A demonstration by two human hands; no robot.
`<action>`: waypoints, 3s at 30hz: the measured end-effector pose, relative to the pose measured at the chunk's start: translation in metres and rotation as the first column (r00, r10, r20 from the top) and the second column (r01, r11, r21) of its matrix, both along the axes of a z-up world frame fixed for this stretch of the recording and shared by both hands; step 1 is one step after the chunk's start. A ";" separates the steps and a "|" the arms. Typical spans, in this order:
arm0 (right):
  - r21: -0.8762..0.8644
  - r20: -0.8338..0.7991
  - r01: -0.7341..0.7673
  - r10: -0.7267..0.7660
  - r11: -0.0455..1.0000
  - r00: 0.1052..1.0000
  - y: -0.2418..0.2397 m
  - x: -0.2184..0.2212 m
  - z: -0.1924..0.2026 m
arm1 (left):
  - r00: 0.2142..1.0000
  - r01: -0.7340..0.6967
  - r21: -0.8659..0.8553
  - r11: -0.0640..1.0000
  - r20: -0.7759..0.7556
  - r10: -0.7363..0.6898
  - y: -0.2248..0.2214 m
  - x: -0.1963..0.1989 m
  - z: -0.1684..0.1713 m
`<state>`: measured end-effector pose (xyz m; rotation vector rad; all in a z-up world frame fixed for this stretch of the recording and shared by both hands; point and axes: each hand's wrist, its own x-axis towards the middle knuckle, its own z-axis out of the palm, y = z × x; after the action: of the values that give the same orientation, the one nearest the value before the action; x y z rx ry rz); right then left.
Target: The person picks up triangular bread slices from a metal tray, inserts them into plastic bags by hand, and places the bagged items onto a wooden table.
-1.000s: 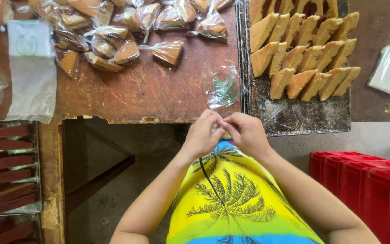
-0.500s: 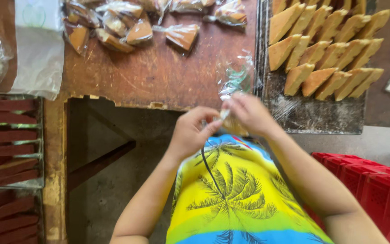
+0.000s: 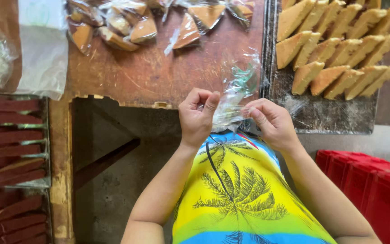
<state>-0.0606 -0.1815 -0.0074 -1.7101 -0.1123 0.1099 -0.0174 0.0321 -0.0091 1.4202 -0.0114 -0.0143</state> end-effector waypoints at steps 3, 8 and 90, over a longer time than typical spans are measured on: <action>-0.040 -0.130 0.093 -0.097 0.995 0.987 -0.016 -0.016 -0.009 | 0.999 0.037 -0.070 0.997 0.009 -0.037 -0.008 0.003 -0.015; 0.076 -0.095 0.355 -0.347 0.932 0.933 -0.053 -0.022 -0.005 | 0.988 0.072 -0.100 0.992 -0.126 -0.084 0.014 0.033 -0.032; -0.348 -0.221 -0.052 -0.028 0.936 0.975 -0.032 -0.022 0.022 | 0.556 0.748 0.504 0.432 -0.119 -0.823 0.010 0.030 0.031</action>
<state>-0.0822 -0.2135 0.0148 -2.0426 0.0697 0.3477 0.0122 0.0421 0.0216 1.8253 -0.8866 -0.7672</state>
